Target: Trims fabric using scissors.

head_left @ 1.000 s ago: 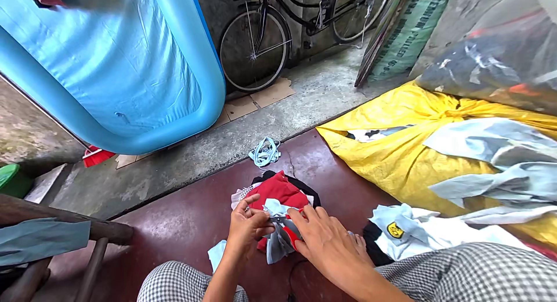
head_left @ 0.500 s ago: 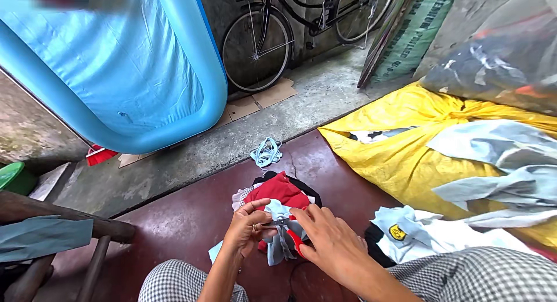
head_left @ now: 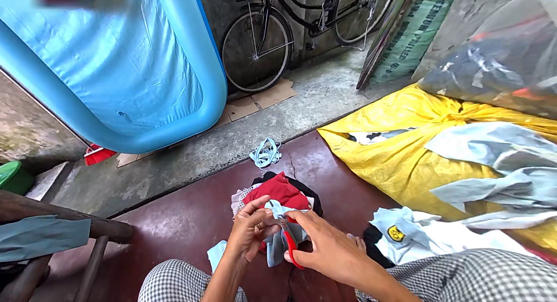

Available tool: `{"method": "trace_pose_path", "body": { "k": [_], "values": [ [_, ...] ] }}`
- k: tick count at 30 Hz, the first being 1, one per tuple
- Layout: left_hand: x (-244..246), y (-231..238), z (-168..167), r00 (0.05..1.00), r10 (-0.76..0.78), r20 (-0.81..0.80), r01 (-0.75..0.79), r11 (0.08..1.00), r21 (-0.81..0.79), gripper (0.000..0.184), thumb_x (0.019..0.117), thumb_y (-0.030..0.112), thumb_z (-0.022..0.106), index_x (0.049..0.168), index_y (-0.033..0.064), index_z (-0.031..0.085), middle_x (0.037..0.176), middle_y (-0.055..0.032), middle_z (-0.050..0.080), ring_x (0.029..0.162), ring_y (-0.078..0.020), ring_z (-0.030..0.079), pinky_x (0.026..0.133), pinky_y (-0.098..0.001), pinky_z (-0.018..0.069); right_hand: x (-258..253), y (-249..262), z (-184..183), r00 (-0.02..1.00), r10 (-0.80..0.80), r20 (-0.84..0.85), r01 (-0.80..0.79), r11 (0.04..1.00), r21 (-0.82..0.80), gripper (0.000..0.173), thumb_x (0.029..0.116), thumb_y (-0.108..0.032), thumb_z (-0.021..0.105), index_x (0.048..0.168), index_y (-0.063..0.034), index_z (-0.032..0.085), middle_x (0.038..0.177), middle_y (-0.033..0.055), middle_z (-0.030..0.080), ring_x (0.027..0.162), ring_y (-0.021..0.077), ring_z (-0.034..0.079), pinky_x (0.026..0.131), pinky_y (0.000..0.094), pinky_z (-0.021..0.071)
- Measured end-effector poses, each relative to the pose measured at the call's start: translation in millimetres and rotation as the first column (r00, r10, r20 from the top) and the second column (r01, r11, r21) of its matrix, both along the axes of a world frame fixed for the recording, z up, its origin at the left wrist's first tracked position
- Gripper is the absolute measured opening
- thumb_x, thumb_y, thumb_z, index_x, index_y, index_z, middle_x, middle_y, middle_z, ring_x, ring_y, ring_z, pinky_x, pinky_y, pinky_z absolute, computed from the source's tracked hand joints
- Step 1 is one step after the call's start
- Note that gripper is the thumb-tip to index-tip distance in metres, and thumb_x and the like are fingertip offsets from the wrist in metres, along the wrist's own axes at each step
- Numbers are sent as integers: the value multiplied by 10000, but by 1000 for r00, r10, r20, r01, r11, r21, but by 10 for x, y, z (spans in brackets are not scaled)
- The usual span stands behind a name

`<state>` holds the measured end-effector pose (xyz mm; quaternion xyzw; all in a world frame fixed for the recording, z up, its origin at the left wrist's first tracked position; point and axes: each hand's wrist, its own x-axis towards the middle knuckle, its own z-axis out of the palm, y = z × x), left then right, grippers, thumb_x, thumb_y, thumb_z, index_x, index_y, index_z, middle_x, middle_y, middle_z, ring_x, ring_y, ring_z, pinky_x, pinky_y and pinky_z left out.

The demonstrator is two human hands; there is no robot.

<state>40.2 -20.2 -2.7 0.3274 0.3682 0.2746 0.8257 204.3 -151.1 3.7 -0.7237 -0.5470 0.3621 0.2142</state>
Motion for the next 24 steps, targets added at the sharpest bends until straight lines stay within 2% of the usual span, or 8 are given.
{"method": "trace_pose_path", "body": {
  "k": [2,5,11,14,17,20,24],
  "values": [
    [-11,-12,24,1000,7,17,-8,1000,29,367,957,-81,575,1318,-19,599,895,-185,696,736,-260,714,704,-411,633,20,1,-24,999,17,-46,-15,999,28,773,786,-599,763,1432,-238,540,1216,103,610,1080,273,613,883,491,528],
    [-25,-14,32,999,20,29,-22,995,101,419,940,-102,583,1347,-5,578,924,-195,689,748,-259,713,699,-405,635,37,13,-33,994,42,-104,-39,998,39,732,813,-626,735,1415,-249,559,1170,54,635,1023,213,627,854,436,538],
    [-18,-33,32,998,39,39,-46,980,193,440,927,-102,624,1355,-13,578,995,-208,689,816,-265,710,734,-409,628,36,20,-54,975,64,-213,-49,996,76,647,872,-548,721,1405,-216,565,1028,20,666,830,153,639,736,378,549],
    [-7,-32,-2,999,41,16,-44,956,291,435,921,-77,651,1347,-15,588,989,-181,694,863,-243,703,805,-405,618,38,20,-69,968,75,-239,-53,994,96,571,906,-501,705,1379,-209,579,992,25,672,830,155,647,742,383,548],
    [-7,1,-88,999,43,14,-45,907,419,466,914,-36,681,1368,-15,581,973,-169,704,883,-219,691,886,-403,584,34,27,-70,959,89,-268,-62,992,108,546,938,-480,678,1385,-183,580,1091,49,684,916,164,667,813,393,560],
    [-5,15,-89,998,44,41,-57,910,411,532,907,-37,686,1418,12,541,955,-172,693,869,-234,694,880,-426,591,14,33,-74,945,88,-315,-55,992,115,510,959,-446,659,1377,-166,579,1064,46,671,868,148,655,768,356,558],
    [-3,15,-34,998,32,59,-52,932,359,564,909,-59,666,1440,59,517,952,-157,659,838,-245,690,791,-428,620,30,37,-38,938,105,-330,-77,992,97,485,977,-416,651,1383,-167,565,1059,55,671,839,149,659,737,342,561]
  ]
}}
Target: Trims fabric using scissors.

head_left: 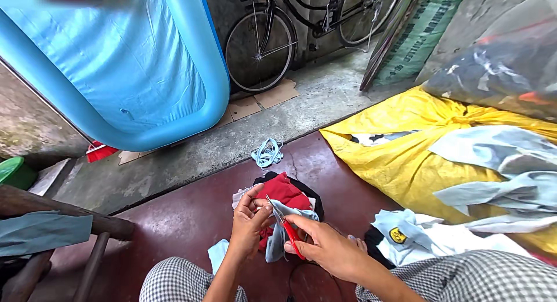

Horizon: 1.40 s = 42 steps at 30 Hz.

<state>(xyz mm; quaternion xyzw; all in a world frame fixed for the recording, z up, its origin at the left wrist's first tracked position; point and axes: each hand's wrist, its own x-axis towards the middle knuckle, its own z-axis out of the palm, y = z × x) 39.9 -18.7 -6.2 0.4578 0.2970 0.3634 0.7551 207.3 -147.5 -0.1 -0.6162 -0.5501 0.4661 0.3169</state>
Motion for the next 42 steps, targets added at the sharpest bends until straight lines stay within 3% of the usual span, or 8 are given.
{"method": "trace_pose_path", "body": {
  "k": [8,14,20,26,31,36,39,42],
  "values": [
    [8,0,-43,999,-36,20,35,999,40,569,909,-51,662,1444,80,520,956,-140,633,812,-227,671,786,-420,613,1,0,39,999,40,-26,-42,998,-56,464,1008,-399,603,1404,-169,528,1017,67,658,777,165,654,692,351,563],
    [36,-25,-132,998,-57,-32,61,985,161,731,933,-10,657,1575,113,330,984,-168,643,841,-252,675,825,-436,601,6,66,-17,996,36,-86,-44,995,-93,566,951,-494,658,1369,-143,506,937,48,628,747,154,621,689,350,542],
    [12,-22,-197,994,-56,-91,75,969,234,827,924,-12,680,1608,105,232,957,-170,669,824,-246,684,818,-409,599,13,150,-64,993,-18,-117,12,998,-55,409,994,-357,637,1318,-118,565,969,51,672,746,137,651,668,311,555],
    [43,-83,-91,999,14,36,-10,995,-96,651,946,-68,609,1532,97,380,983,-179,663,815,-235,688,773,-391,604,-139,243,-119,887,-235,-396,239,970,-40,869,905,-270,768,1592,-187,242,1011,102,667,782,199,701,707,370,622],
    [-19,-60,40,988,-67,137,92,979,-184,571,978,-16,569,1514,129,436,1037,-181,678,833,-238,706,774,-405,615,-58,225,-39,711,-158,-685,59,984,-165,362,974,-222,684,1266,-45,565,1009,68,694,844,179,702,781,350,609],
    [-90,230,92,986,166,19,-161,977,-142,360,1040,43,495,1390,102,554,863,-106,666,701,-181,673,704,-350,607,40,167,-5,926,-265,-269,271,962,-16,420,873,-226,790,1214,-56,615,983,73,698,772,175,702,720,350,617],
    [-108,502,162,923,385,-8,-380,906,-185,277,1051,54,472,1302,107,578,763,-41,628,620,-134,642,627,-304,595,287,101,164,916,-392,-82,398,913,91,392,879,-225,792,1210,-88,632,951,66,713,750,183,703,704,382,616],
    [53,753,214,900,424,-98,-435,882,-180,279,1042,47,478,1313,85,534,864,-57,614,705,-168,659,694,-341,599,523,-61,455,886,-451,110,435,889,141,364,900,-247,790,1210,-130,641,909,43,708,741,175,688,694,415,594]
  ]
}}
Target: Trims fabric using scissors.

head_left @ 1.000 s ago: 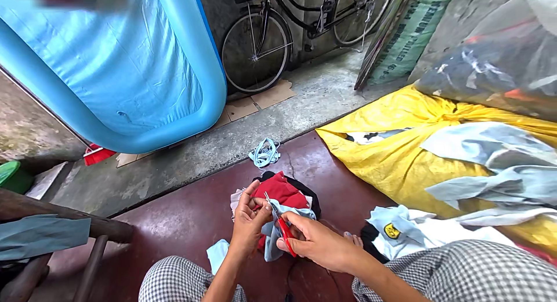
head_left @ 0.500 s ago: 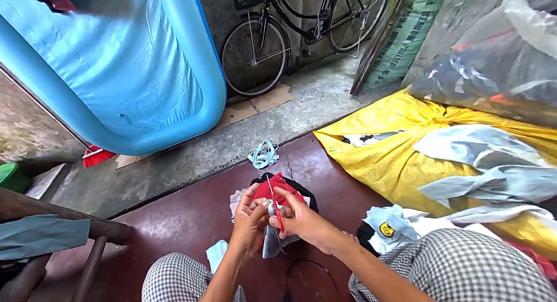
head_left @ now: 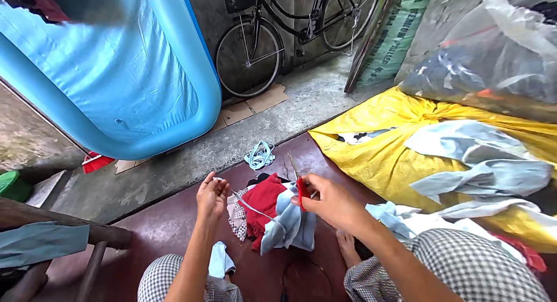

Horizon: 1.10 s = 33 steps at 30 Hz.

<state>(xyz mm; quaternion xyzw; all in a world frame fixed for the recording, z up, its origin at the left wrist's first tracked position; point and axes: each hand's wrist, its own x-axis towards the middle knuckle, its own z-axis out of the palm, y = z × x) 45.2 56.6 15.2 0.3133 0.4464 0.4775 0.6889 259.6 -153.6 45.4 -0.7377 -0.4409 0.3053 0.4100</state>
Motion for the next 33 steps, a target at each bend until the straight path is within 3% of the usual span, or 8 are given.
{"method": "trace_pose_path", "body": {
  "k": [7,16,19,22,24,27,30,33],
  "values": [
    [975,838,139,962,-109,-251,147,979,138,334,1029,30,463,1360,33,512,1033,-115,601,830,-213,626,740,-407,555,414,-265,220,962,-141,233,156,987,-45,365,907,-258,788,1220,-151,634,884,55,695,738,218,672,664,484,565],
    [2103,1588,722,956,-200,-215,258,923,287,352,1016,36,505,1365,72,520,1018,-106,645,884,-210,646,764,-411,550,724,-319,161,933,-192,303,242,961,-135,315,923,-247,762,1190,-147,627,887,49,696,771,224,687,698,491,574],
    [2222,1618,645,903,-238,-356,334,912,237,555,1003,36,537,1525,111,364,1352,-183,545,1103,-310,621,854,-492,553,805,-338,209,941,-238,240,260,963,-65,328,929,-219,759,1216,-128,629,908,68,705,751,229,688,670,492,577],
    [2134,1315,303,703,-365,-611,607,755,247,860,914,33,648,1623,125,170,1524,-276,381,1212,-435,564,895,-589,544,919,-363,293,961,-259,94,257,966,37,342,932,-193,760,1230,-96,623,908,73,706,758,206,687,684,447,583],
    [2018,832,0,517,-477,-711,823,506,259,980,813,7,776,1614,87,217,1551,-291,343,1194,-415,585,906,-560,551,941,-361,362,967,-248,-56,253,962,104,328,934,-168,756,1220,-78,625,920,71,711,755,182,696,680,377,602],
    [1831,-76,-529,302,-590,-749,953,191,235,1102,706,83,906,1607,60,273,1599,-212,366,1367,-362,498,1080,-545,469,891,-346,436,948,-170,-269,231,949,216,277,945,-107,721,1199,-57,624,922,80,707,737,174,697,649,313,607],
    [1832,-706,-1077,288,-668,-686,957,177,230,922,719,163,914,1504,59,441,1491,-179,489,1329,-290,528,1090,-501,475,840,-296,444,909,-44,-414,218,897,384,245,964,-102,679,1194,-51,612,937,65,715,769,152,697,703,283,606],
    [1968,-863,-1374,457,-695,-555,884,427,193,410,893,140,765,1265,22,638,1210,-151,671,1086,-236,660,954,-468,552,801,-260,494,839,11,-544,312,810,497,210,998,-93,618,1206,-82,596,981,45,708,838,140,713,790,289,619]
  ]
}}
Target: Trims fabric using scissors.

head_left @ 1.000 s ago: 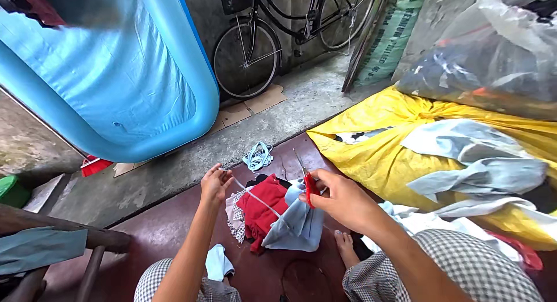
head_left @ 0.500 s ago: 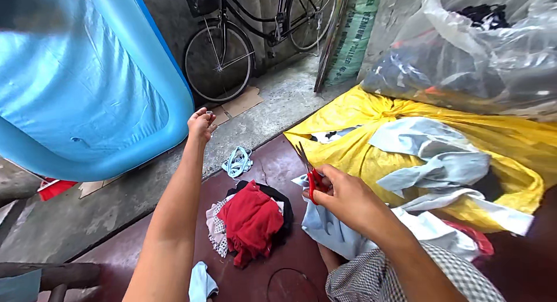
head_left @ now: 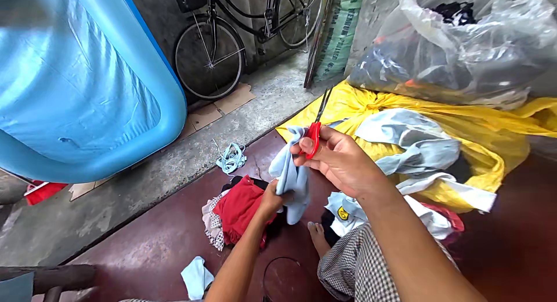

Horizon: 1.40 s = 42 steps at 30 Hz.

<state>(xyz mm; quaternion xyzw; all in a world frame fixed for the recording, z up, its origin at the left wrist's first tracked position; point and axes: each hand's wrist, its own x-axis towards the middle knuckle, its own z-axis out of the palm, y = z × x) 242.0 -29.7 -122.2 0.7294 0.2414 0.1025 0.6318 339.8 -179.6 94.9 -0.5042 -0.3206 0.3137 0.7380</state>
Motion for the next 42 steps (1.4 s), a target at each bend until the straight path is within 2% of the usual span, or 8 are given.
{"method": "trace_pose_path", "body": {
  "k": [6,11,14,21,25,29,33,42],
  "values": [
    [-206,300,299,979,173,-111,-206,802,-561,364,1083,354,447,1333,114,559,1095,-102,693,949,-225,682,825,-447,577,140,91,-17,959,-269,-86,267,963,-38,286,1008,-137,636,1263,-48,541,990,58,699,846,154,721,794,309,622],
    [-457,425,541,950,298,-96,-271,628,-729,336,1084,360,408,1240,115,577,1048,-82,688,932,-197,681,812,-406,579,113,100,-27,954,-283,-101,273,957,-101,532,1009,-140,641,1455,-66,360,1037,89,687,821,175,733,764,325,631],
    [-551,419,648,946,318,-60,-230,530,-816,323,1071,361,434,1175,118,619,991,-84,705,885,-191,700,771,-389,598,103,109,-55,963,-267,-35,260,955,-145,465,1002,-171,656,1406,-64,453,1015,90,689,832,176,721,748,326,623],
    [-703,274,985,824,557,-103,-343,346,-873,214,1011,174,464,1057,28,614,870,-150,687,750,-233,698,662,-391,601,-195,109,-253,913,132,385,40,913,-407,651,860,-117,795,1438,-108,495,1246,145,617,880,272,681,721,474,596],
    [-850,286,1253,761,648,-35,-338,350,-874,198,1010,150,448,1013,41,613,853,-126,683,738,-217,690,650,-376,594,-560,206,-392,803,267,534,-26,909,-416,685,740,-18,831,1354,-187,579,1274,102,578,974,254,669,752,460,605],
    [-1071,335,1484,765,639,83,-255,418,-872,240,1027,171,420,954,68,623,806,-82,677,704,-162,679,640,-313,586,-922,399,-526,499,11,867,70,996,-53,683,686,25,835,1308,-187,652,1266,103,602,1065,253,651,821,446,603],
    [-1256,399,1701,739,673,33,-308,381,-872,218,1034,187,430,1004,58,603,806,-89,662,687,-153,674,626,-274,580,-1242,625,-742,259,-202,944,59,979,193,544,841,8,705,1342,-195,638,1273,156,597,1160,323,619,939,462,559],
    [-1751,533,1695,796,571,202,-176,538,-825,276,1057,272,471,1171,67,616,1044,-91,700,951,-177,703,872,-339,591,-1425,1073,-335,759,-162,630,70,983,169,605,806,94,717,1367,-93,592,1262,125,607,892,199,692,695,360,631]
  ]
}}
